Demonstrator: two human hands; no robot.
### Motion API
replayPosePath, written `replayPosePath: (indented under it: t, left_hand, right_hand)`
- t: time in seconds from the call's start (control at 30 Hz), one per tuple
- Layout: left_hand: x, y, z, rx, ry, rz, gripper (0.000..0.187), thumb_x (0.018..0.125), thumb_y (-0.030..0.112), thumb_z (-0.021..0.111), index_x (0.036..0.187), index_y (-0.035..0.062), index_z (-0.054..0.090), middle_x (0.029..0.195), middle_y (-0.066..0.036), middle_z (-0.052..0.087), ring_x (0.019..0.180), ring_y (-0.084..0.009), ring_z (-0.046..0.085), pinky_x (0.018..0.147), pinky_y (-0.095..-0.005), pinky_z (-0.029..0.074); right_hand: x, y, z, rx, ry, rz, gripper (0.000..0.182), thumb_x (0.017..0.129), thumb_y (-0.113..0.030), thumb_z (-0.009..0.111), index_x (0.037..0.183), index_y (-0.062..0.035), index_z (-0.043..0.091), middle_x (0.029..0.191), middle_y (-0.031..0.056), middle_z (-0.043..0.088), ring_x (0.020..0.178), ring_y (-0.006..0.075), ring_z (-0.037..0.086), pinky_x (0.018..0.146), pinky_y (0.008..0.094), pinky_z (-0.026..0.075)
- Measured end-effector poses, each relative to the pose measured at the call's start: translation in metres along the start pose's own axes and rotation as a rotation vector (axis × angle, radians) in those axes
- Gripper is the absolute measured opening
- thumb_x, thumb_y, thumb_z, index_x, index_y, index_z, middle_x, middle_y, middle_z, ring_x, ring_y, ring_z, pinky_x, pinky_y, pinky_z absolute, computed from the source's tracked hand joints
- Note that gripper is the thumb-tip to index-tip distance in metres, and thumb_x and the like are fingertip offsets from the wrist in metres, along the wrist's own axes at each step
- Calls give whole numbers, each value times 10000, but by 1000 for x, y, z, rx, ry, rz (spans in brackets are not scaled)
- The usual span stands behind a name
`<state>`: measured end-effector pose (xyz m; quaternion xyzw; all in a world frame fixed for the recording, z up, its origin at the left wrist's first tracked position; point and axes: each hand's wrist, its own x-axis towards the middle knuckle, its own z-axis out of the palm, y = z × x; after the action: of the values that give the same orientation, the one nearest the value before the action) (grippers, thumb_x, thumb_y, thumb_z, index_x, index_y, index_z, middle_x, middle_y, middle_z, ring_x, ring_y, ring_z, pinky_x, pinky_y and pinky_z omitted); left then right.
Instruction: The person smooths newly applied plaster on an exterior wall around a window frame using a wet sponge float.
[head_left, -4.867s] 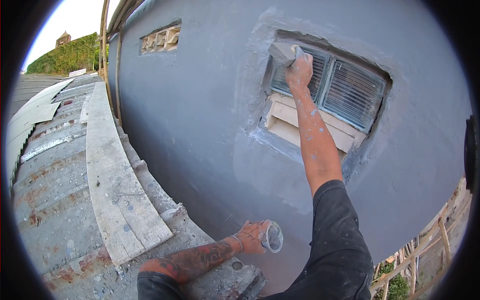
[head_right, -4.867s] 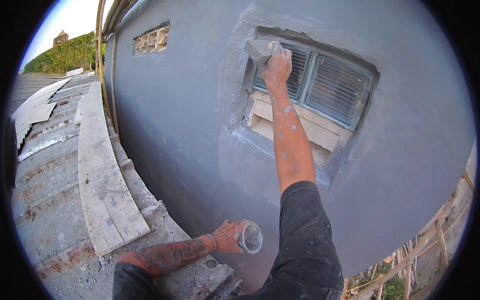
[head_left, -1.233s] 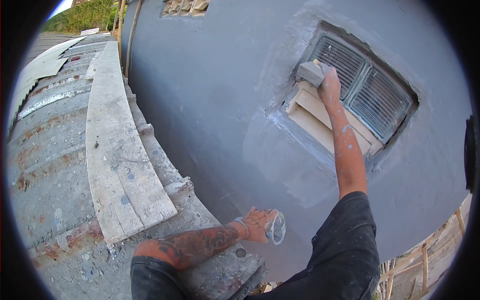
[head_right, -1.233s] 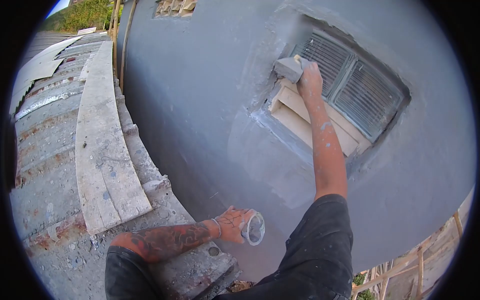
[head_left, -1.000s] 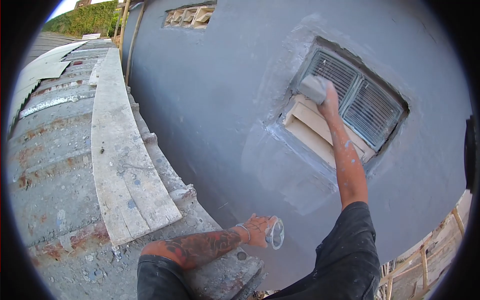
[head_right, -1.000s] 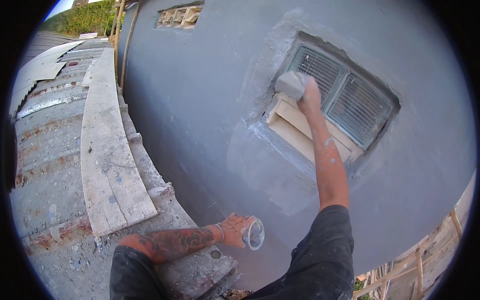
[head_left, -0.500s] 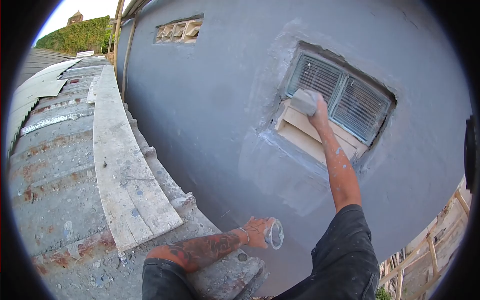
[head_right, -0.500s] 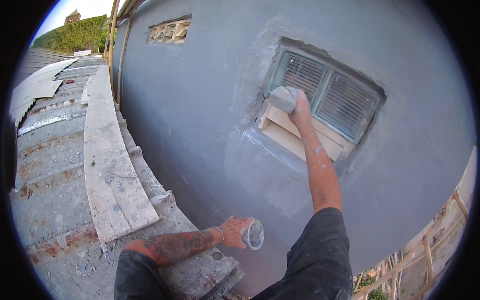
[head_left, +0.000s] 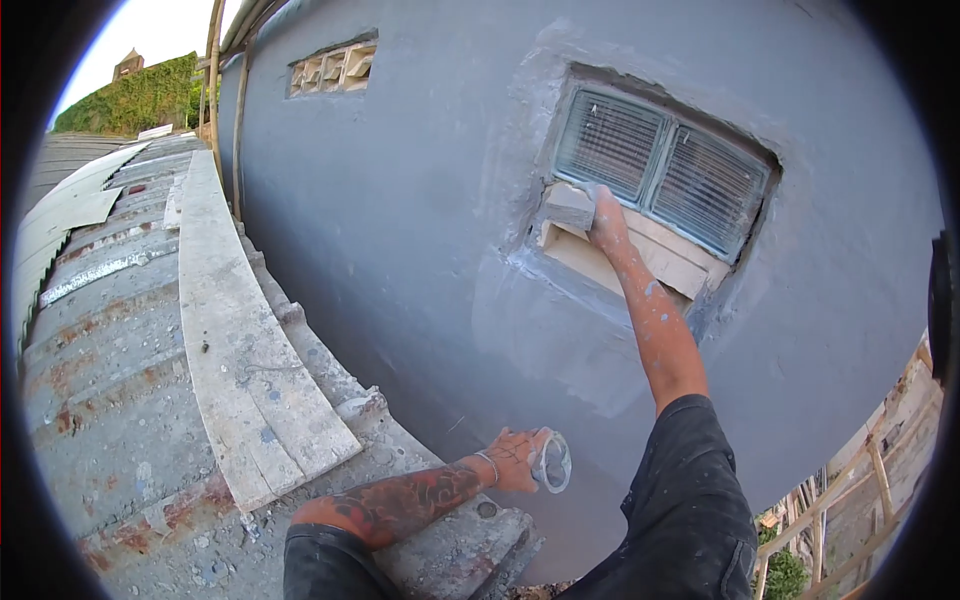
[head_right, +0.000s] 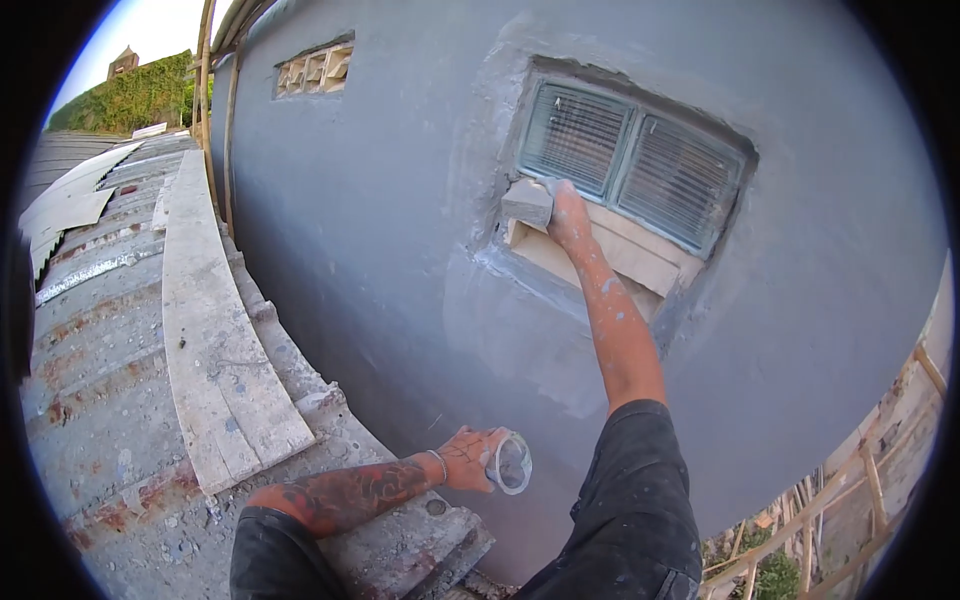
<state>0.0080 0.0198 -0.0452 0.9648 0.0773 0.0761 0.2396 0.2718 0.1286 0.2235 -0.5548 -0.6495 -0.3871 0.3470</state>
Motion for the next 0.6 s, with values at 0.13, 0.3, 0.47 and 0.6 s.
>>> replayPosePath:
  t: [0.13, 0.3, 0.47, 0.6]
  left_hand:
    - [3, -4, 3, -11, -131, -32, 983, 665, 381, 678, 1425, 36, 158, 1393, -209, 344, 1295, -339, 344, 1086, -513, 203]
    - [1, -5, 4, 1, -125, -36, 986, 665, 385, 684, 1427, 47, 158, 1405, -204, 330, 1306, -334, 330, 1091, -508, 199]
    - [0, -2, -2, 18, -71, -36, 981, 652, 368, 699, 1418, 44, 179, 1382, -200, 362, 1294, -334, 349, 1087, -505, 209]
    - [1, -2, -1, -2, -80, -23, 965, 643, 365, 706, 1401, 33, 211, 1360, -196, 390, 1275, -329, 377, 1081, -500, 222]
  right_hand:
    - [48, 2, -49, 60, 312, -156, 360, 727, 12, 611, 1078, -67, 597, 1018, 201, 594, 992, 385, 557, 834, 381, 450]
    - [44, 17, -63, 7, 209, 41, 358, 729, -5, 619, 1072, -102, 595, 1020, 174, 600, 981, 379, 549, 829, 410, 455]
    - [-10, 13, -66, -33, -8, 80, 411, 719, 17, 623, 1107, -117, 593, 1064, 167, 588, 1012, 345, 552, 863, 391, 451]
    - [53, 21, -145, -267, 398, -255, 401, 717, -5, 638, 1108, -87, 595, 1052, 163, 597, 996, 347, 555, 853, 398, 455]
